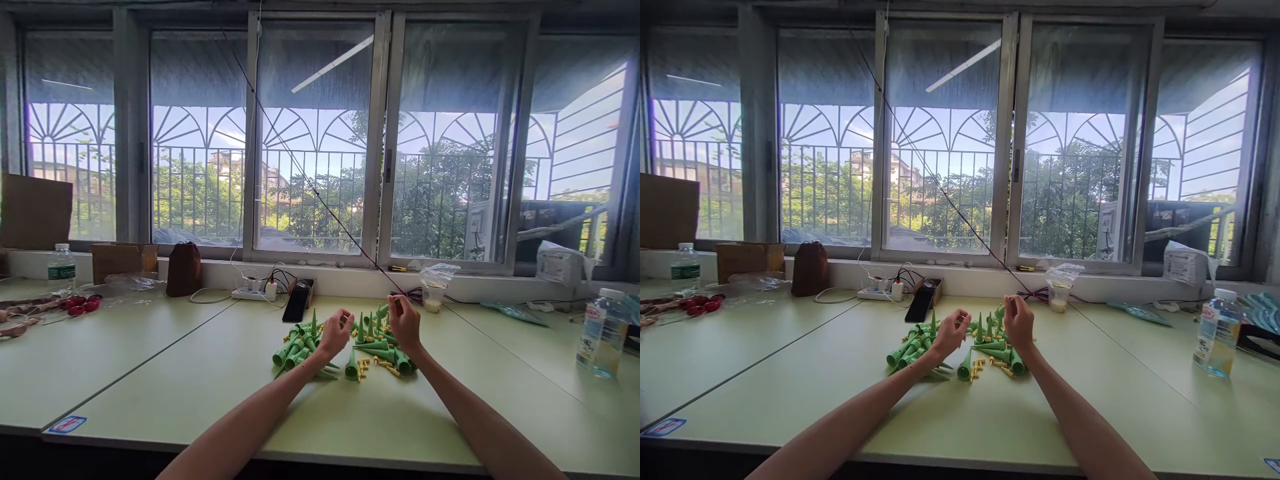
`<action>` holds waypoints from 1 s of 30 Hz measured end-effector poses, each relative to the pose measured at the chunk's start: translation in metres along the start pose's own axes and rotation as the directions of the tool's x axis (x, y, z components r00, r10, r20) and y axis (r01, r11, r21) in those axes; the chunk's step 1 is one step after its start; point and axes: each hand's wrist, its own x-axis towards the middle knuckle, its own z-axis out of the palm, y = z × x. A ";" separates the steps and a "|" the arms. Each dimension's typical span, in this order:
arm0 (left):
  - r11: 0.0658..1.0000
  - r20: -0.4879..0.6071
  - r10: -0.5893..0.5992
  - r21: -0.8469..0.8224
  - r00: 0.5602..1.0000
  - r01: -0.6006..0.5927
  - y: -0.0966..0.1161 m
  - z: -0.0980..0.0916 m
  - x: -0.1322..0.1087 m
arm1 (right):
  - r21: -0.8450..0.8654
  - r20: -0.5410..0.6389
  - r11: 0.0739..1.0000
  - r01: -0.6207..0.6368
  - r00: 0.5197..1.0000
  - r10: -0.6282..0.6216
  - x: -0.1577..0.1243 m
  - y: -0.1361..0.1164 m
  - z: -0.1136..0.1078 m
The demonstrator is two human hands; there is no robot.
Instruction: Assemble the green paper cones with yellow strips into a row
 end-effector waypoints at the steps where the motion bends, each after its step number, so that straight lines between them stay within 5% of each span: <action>1: 1.000 0.002 0.002 0.008 1.000 -0.002 0.001 0.000 0.000 | -0.021 0.012 1.000 0.003 1.000 -0.003 0.000 0.004 0.001; 10: 0.997 0.020 0.036 0.064 0.999 -0.037 0.001 -0.002 -0.002 | -0.094 0.153 0.996 -0.009 0.988 0.023 -0.002 0.024 0.007; 30: 0.996 0.029 0.033 0.082 0.999 -0.035 -0.001 0.001 -0.003 | -0.254 0.060 0.966 -0.038 0.997 0.055 0.014 0.036 -0.009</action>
